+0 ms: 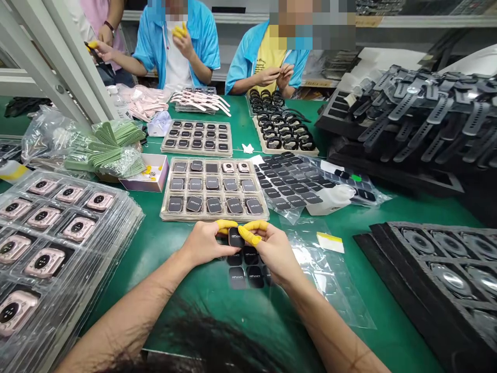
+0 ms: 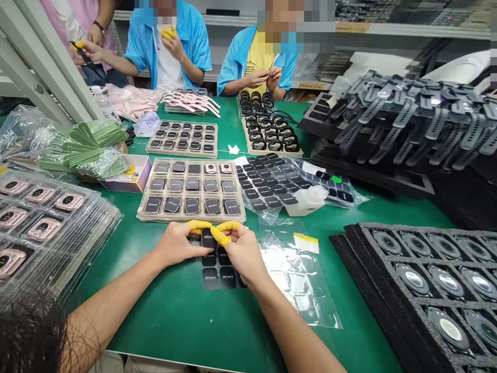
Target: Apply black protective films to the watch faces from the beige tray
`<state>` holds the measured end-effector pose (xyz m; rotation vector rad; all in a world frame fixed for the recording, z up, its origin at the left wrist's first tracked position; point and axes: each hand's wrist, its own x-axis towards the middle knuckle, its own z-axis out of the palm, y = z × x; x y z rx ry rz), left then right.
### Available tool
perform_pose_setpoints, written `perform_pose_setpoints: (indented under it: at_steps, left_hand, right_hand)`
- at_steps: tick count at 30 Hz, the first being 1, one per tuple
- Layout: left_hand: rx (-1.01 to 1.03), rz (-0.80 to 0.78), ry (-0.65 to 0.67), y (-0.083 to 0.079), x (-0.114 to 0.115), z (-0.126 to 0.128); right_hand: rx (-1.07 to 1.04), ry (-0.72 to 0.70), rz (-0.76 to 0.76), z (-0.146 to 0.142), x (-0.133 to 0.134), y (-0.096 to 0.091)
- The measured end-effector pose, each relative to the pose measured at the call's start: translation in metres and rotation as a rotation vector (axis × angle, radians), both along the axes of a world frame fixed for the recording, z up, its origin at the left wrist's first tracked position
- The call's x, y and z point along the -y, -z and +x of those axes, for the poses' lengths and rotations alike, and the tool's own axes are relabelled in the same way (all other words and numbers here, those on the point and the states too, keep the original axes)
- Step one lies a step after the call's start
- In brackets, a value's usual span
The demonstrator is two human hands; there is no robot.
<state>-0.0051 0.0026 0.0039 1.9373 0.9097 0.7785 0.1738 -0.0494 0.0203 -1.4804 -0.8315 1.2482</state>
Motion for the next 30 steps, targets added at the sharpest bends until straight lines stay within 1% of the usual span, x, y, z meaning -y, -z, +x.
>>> perform_pose_setpoints:
  at_steps: [10,19,24,28,30]
  left_hand:
    - [-0.030,0.037,-0.019,0.0030,0.0002,0.0004]
    - [-0.041,0.001,-0.031,0.0018,0.0009,-0.0004]
    - [-0.038,-0.006,-0.029,0.0015,0.0002,0.0001]
    - [-0.041,-0.005,-0.033,0.0013,0.0002,0.0001]
    - [-0.033,-0.006,-0.038,0.0010,0.0001,-0.0005]
  right_hand:
    - [-0.039,0.026,-0.037,-0.0009,0.0007,-0.0008]
    - [-0.025,0.021,-0.028,0.0006,-0.0008,0.0030]
    - [0.015,-0.003,-0.007,0.0004,-0.0004,0.0035]
    - [0.108,-0.027,-0.004,0.0023,0.0010,0.0030]
    - [0.128,-0.068,0.008,0.0027,0.0010,0.0022]
